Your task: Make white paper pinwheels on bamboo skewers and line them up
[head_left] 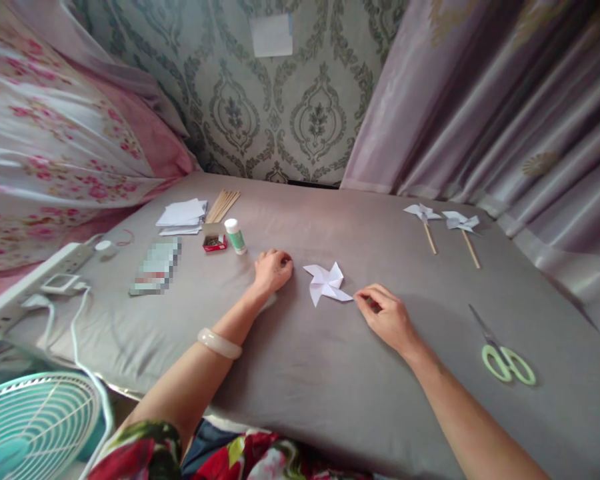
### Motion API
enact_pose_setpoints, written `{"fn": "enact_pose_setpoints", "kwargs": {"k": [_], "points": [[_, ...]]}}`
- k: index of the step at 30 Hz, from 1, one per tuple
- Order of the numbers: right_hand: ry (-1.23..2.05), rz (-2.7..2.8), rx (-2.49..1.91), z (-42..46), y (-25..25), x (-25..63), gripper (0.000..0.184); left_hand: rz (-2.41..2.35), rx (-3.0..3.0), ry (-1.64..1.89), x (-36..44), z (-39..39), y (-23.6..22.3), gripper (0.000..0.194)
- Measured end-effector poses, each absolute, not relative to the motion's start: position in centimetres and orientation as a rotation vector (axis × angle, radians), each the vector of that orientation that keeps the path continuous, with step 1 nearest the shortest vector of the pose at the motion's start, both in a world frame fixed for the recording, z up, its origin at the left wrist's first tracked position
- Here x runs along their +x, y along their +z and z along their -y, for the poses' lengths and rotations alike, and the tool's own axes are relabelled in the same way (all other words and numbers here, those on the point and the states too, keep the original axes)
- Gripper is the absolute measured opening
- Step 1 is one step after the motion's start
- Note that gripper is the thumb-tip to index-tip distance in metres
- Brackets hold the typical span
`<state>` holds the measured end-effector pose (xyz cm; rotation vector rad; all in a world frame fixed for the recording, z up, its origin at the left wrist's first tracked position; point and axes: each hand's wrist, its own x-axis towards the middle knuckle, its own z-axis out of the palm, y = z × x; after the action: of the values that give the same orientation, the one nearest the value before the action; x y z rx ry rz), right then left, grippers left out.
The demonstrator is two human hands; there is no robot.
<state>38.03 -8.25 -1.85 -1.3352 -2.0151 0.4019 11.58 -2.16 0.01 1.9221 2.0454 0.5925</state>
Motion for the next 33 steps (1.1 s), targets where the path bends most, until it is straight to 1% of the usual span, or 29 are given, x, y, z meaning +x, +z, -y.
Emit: {"fn": "enact_pose_setpoints", "kwargs": {"k": [5,7,16,19,23,27,30,33], "points": [[0.547,2.132,-1.327,8.6,-1.8,36.5,0.021,-1.805,1.934,0.626,13.1,2.7,0.5,0.028],[0.570,2.138,-1.350,8.6,-1.9,36.3,0.019,-1.748,1.955,0.654,13.3,2.9,0.3,0.027],[0.623,2.275,-1.292,6.7,-1.5,35.9,0.021,-1.638,1.962,0.723,12.5,3.5,-0.8,0.025],[0.575,2.287,-1.326,6.8,-1.4,35.4,0.021,-1.634,1.964,0.736,12.5,3.5,-1.0,0.025],[0.425,2.209,-1.450,7.2,-1.7,34.4,0.023,-1.625,1.972,0.750,12.6,3.6,-1.1,0.024],[0.416,2.170,-1.443,7.1,-1.9,33.8,0.024,-1.633,1.941,0.790,12.6,3.5,-1.0,0.022],[0.494,2.230,-1.391,6.6,-1.5,33.9,0.021,-1.646,1.886,0.897,12.3,3.4,-0.8,0.021],[0.633,2.354,-1.323,5.9,-0.6,34.2,0.018,-1.724,1.818,1.084,11.6,3.1,-0.6,0.019]]}}
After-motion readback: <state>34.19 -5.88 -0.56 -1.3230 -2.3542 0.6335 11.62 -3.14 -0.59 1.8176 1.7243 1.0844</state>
